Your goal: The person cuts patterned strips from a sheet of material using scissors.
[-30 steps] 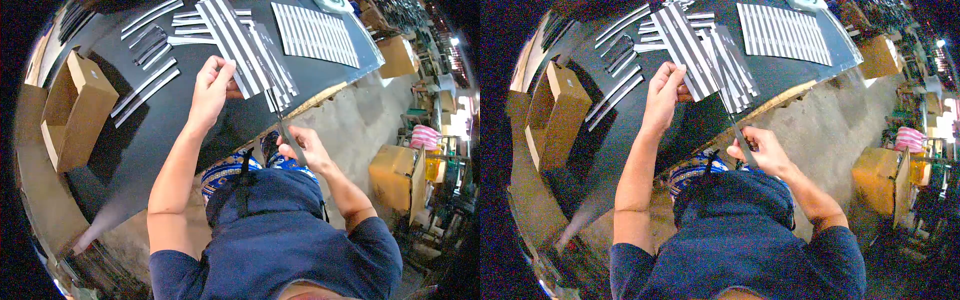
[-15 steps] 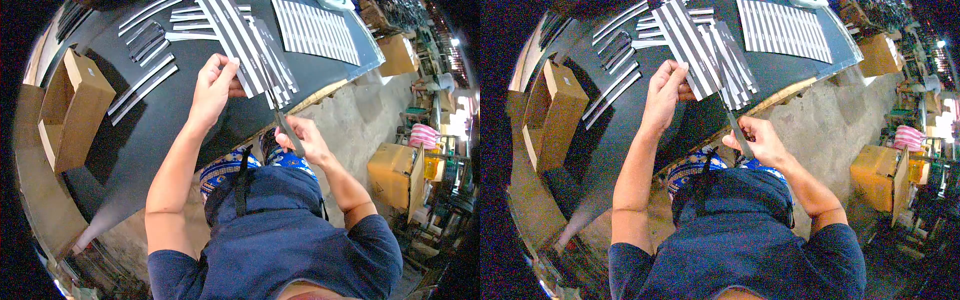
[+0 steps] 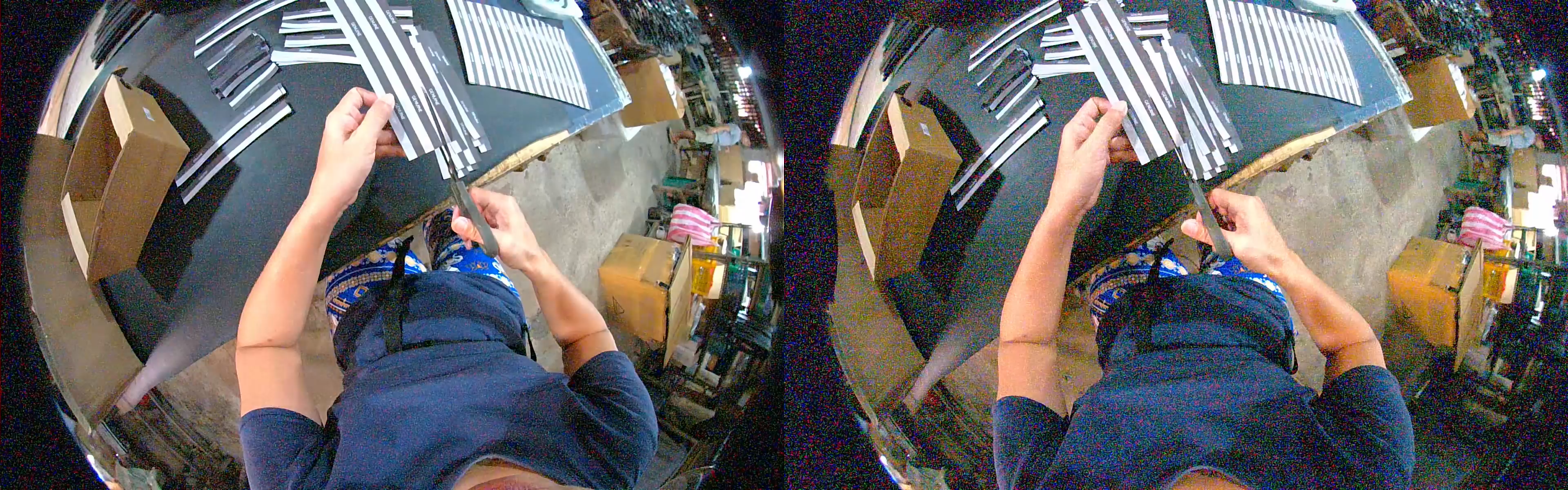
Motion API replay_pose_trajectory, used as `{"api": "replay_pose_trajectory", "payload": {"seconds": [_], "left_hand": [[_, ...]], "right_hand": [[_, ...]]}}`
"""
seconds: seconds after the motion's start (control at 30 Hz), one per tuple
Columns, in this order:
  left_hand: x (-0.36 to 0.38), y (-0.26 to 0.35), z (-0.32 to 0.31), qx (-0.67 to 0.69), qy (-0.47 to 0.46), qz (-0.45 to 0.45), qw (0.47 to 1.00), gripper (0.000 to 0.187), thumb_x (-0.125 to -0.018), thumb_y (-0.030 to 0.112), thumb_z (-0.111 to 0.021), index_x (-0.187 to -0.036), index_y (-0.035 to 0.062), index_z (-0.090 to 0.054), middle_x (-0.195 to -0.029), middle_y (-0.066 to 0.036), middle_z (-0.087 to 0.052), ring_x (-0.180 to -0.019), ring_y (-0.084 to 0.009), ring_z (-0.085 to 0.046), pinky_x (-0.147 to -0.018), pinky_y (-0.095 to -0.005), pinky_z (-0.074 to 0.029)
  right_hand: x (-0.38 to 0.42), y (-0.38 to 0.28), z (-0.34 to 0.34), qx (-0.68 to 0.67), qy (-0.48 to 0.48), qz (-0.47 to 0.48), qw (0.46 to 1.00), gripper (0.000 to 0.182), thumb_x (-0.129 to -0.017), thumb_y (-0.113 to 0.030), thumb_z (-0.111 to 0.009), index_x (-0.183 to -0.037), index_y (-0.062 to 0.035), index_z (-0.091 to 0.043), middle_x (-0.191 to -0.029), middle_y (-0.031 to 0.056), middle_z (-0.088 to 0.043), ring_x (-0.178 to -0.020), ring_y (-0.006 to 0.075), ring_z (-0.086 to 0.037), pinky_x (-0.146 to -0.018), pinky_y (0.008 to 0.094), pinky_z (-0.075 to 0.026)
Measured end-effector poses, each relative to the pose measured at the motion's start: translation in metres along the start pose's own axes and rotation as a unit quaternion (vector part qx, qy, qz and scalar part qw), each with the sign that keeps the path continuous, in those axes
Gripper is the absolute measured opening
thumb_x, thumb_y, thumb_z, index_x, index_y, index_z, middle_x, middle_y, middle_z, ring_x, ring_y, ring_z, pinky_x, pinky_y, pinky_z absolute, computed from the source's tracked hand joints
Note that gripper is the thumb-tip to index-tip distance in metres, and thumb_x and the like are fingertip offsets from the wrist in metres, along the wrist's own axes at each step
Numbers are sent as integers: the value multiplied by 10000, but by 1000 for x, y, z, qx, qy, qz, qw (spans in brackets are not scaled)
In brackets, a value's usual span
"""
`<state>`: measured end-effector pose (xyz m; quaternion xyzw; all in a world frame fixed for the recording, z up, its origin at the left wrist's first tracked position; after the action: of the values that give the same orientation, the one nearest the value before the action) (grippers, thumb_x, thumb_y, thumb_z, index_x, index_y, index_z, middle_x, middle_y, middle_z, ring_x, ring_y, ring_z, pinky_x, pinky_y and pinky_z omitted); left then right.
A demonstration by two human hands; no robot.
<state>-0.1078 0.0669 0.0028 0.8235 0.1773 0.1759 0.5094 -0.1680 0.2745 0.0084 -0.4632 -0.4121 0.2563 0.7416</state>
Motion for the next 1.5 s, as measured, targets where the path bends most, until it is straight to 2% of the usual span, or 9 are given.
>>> {"api": "replay_pose_trajectory", "payload": {"seconds": [0.2, 0.37, 0.5, 0.73, 0.77, 0.8, 1.2, 1.4, 1.5], "left_hand": [[-1, -2, 2, -9, -4, -1, 1000, 215, -918, 243, -479, -892, 31, -456, -833, -106, -608, -690, -167, -641, -573, -275, -529], [-2, -4, 2, -8, -4, -6, 1000, 215, -918, 245, -480, -889, 33, -457, -836, -107, -610, -687, -168, -642, -570, -275, -531], [-2, -5, 2, 2, -9, -9, 1000, 215, -919, 244, -476, -888, 32, -454, -838, -111, -612, -685, -173, -645, -570, -276, -532], [0, -2, 2, -10, -3, 1, 1000, 215, -919, 237, -473, -888, 26, -447, -841, -124, -612, -695, -182, -647, -572, -283, -535], [-1, -3, 1, -2, 3, 4, 1000, 202, -915, 237, -483, -887, 38, -465, -826, -95, -607, -679, -160, -632, -571, -277, -525], [-1, -4, 1, 7, 7, 6, 1000, 190, -911, 238, -493, -887, 50, -484, -812, -66, -602, -663, -138, -617, -570, -272, -514], [0, -3, 0, 1, 11, 9, 1000, 202, -908, 244, -498, -877, 45, -486, -811, -72, -604, -650, -143, -615, -575, -274, -513], [2, -2, -3, -18, -13, 27, 999, 195, -890, 231, -524, -800, 59, -506, -747, -47, -595, -635, -108, -600, -536, -250, -509], [1, -4, -3, -23, -34, 48, 998, 178, -878, 194, -539, -830, 25, -512, -798, -107, -625, -652, -164, -641, -554, -267, -536]], "right_hand": [[-1, 6, 3, 53, -2, -3, 999, 382, -743, -380, -696, -682, -36, -542, -580, -27, -449, -565, 62, -397, -474, 258, -318], [3, -2, -2, -21, 3, -6, 1000, 364, -746, -352, -698, -692, -31, -535, -582, -35, -441, -567, 48, -388, -465, 254, -306], [3, 7, 1, 16, -4, -38, 999, 351, -745, -337, -703, -707, -30, -537, -588, -39, -442, -567, 42, -388, -463, 244, -303], [4, 1, -1, -20, -9, -40, 999, 311, -774, -296, -688, -723, -23, -548, -600, -43, -455, -566, 35, -393, -470, 229, -312], [4, -2, -2, -43, -11, -42, 998, 306, -778, -292, -685, -730, -22, -550, -606, -42, -461, -569, 35, -398, -475, 227, -319], [5, -2, -2, -43, -11, -43, 998, 306, -778, -292, -685, -730, -22, -550, -606, -42, -461, -569, 35, -398, -475, 227, -319], [5, -2, 1, 12, 1, -39, 999, 320, -775, -310, -685, -749, -11, -573, -620, -34, -475, -596, 41, -407, -500, 235, -341], [2, -1, 3, -57, -10, -72, 996, 331, -773, -335, -680, -757, -20, -579, -619, -9, -510, -556, 55, -468, -473, 225, -362], [-8, -2, 3, -26, 5, -41, 999, 346, -777, -350, -673, -753, -19, -573, -613, 2, -522, -520, 67, -484, -446, 226, -368]]}}
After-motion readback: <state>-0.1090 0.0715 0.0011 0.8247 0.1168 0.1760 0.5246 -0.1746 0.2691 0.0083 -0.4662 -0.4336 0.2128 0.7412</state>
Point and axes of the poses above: each hand's wrist, its own x-axis away from the middle knuckle, its own z-axis out of the back of the hand, y = z × x, the point moved 2 cm from there along -x, towards the middle knuckle
